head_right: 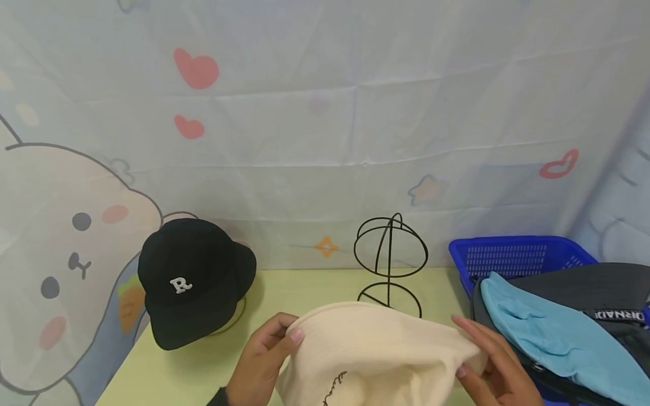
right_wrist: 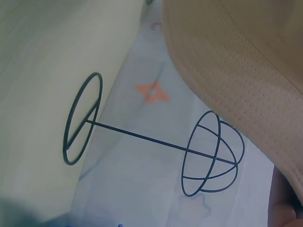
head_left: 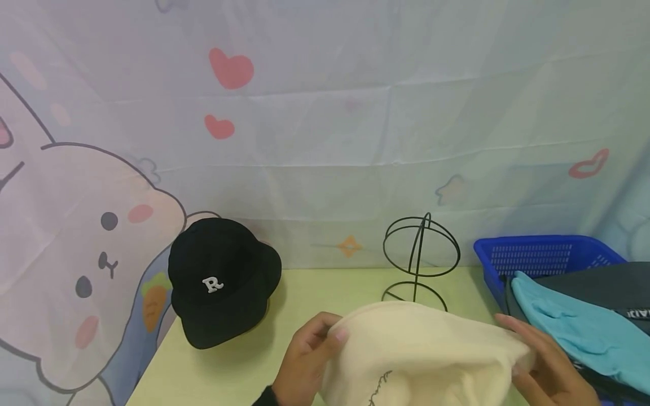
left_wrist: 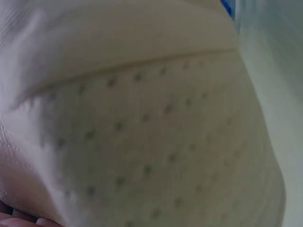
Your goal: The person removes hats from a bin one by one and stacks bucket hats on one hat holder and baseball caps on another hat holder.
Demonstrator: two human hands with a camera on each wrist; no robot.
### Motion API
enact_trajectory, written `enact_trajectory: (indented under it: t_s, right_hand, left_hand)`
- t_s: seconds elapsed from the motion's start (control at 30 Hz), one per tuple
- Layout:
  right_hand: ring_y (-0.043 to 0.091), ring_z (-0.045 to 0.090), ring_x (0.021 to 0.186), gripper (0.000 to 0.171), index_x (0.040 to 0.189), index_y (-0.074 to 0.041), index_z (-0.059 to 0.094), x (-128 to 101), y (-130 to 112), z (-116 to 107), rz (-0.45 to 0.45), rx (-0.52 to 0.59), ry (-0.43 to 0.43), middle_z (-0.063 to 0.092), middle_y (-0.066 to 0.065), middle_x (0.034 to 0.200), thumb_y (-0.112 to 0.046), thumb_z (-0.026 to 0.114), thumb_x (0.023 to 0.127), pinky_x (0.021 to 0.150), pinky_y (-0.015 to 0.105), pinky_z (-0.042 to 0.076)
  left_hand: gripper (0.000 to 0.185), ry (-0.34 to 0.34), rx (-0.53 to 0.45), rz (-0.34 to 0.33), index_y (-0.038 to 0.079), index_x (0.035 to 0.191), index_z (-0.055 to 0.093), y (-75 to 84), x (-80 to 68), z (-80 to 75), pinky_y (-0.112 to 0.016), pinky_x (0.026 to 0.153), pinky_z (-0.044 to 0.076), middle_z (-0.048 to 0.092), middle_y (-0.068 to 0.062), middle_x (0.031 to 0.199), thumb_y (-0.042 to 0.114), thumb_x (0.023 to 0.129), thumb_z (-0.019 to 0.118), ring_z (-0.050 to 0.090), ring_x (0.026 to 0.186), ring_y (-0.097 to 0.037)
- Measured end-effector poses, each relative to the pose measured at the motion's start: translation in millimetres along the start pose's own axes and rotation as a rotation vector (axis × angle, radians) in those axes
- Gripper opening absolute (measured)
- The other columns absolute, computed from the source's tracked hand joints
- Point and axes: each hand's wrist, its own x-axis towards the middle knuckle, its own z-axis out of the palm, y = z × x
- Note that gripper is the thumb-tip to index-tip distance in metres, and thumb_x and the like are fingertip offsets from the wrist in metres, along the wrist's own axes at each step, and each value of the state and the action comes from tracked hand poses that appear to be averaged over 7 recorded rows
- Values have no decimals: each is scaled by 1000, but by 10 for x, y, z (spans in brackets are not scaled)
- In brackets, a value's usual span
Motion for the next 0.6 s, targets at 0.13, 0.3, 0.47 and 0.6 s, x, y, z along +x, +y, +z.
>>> enact_trajectory:
  t_s: [0.13, 0.3, 0.47, 0.6]
  right_hand:
    - [-4, 55, 122, 64, 154, -3, 38, 1, 129, -24, 2, 47, -33, 46, -5, 153, 15, 55, 95, 81, 13, 56]
    - [-8, 56, 123, 69, 158, -4, 28, 11, 316, -62, 71, 297, -113, 46, -11, 153, 16, 51, 97, 83, 16, 57]
    - [-8, 58, 122, 75, 163, -17, 17, 17, 428, -45, 201, 429, -158, 43, -17, 153, 9, 50, 100, 83, 20, 59]
    - [-10, 57, 122, 75, 163, -26, 13, 36, 461, -10, 304, 440, -198, 41, -20, 153, 0, 51, 103, 84, 24, 60]
  left_hand:
    - [23, -7, -3, 37, -8, 115, 57, 9, -7, 1, -28, 82, 55, 67, 4, 102, 13, 104, 53, 64, 90, -8]
    - [22, -13, -11, 92, -10, 114, 56, 28, -17, 5, -26, 82, 54, 67, 5, 102, 9, 105, 52, 63, 91, -8]
    - [21, -14, -27, 114, -10, 114, 55, 72, -40, 14, -26, 82, 54, 66, 5, 102, 8, 105, 51, 62, 91, -8]
    - [19, -8, -44, 105, -9, 115, 54, 94, -55, 10, -25, 83, 54, 66, 7, 102, 6, 105, 50, 62, 92, -6]
